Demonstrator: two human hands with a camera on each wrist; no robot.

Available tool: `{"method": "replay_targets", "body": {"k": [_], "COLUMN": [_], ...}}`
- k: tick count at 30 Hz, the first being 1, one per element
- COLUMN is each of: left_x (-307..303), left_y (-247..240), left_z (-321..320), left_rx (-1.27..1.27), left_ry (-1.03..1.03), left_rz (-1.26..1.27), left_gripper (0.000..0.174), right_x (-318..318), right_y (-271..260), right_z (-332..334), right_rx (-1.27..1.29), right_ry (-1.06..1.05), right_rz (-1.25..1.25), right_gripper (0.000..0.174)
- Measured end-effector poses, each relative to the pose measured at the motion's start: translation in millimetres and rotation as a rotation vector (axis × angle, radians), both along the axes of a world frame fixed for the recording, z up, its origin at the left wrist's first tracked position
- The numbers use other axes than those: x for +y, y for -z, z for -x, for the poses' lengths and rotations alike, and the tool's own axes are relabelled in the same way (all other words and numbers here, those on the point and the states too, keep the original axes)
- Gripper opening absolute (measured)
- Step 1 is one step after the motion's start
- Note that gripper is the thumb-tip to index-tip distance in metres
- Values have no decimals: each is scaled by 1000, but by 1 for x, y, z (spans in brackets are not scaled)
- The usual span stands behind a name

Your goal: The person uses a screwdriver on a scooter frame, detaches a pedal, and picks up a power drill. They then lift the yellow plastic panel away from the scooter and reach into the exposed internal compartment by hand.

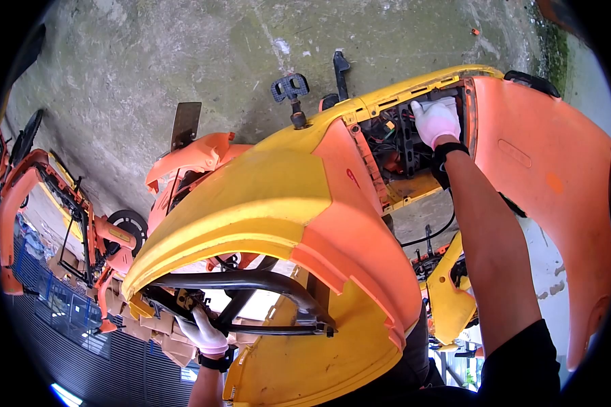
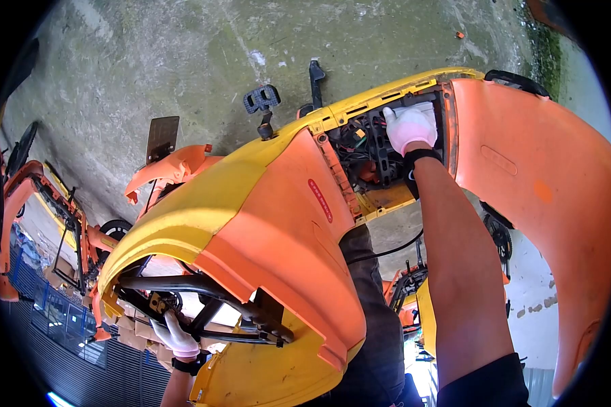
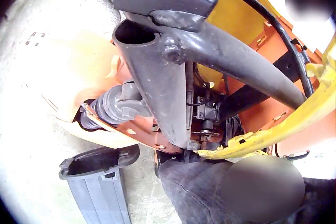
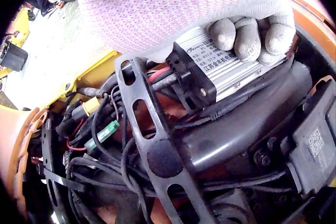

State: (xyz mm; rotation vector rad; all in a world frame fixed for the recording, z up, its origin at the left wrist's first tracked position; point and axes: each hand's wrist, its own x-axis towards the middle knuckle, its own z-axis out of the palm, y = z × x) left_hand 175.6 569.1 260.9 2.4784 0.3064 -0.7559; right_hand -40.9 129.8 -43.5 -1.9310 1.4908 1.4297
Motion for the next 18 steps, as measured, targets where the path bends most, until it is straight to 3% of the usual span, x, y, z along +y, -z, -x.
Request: {"method": "replay_targets", "body": {"k": [18], "left_x": [6], "left_y": [-1], "left_z": [0], "left_rx": [23], "left_ry": [-17], "left_rz": [-13], "left_gripper": [40], "right_x": [1], "right_y": [-3], "right_z": [0], "right_rx": [-23], "right_ry": [16], "right_rz": [18], "right_gripper": [63]}}
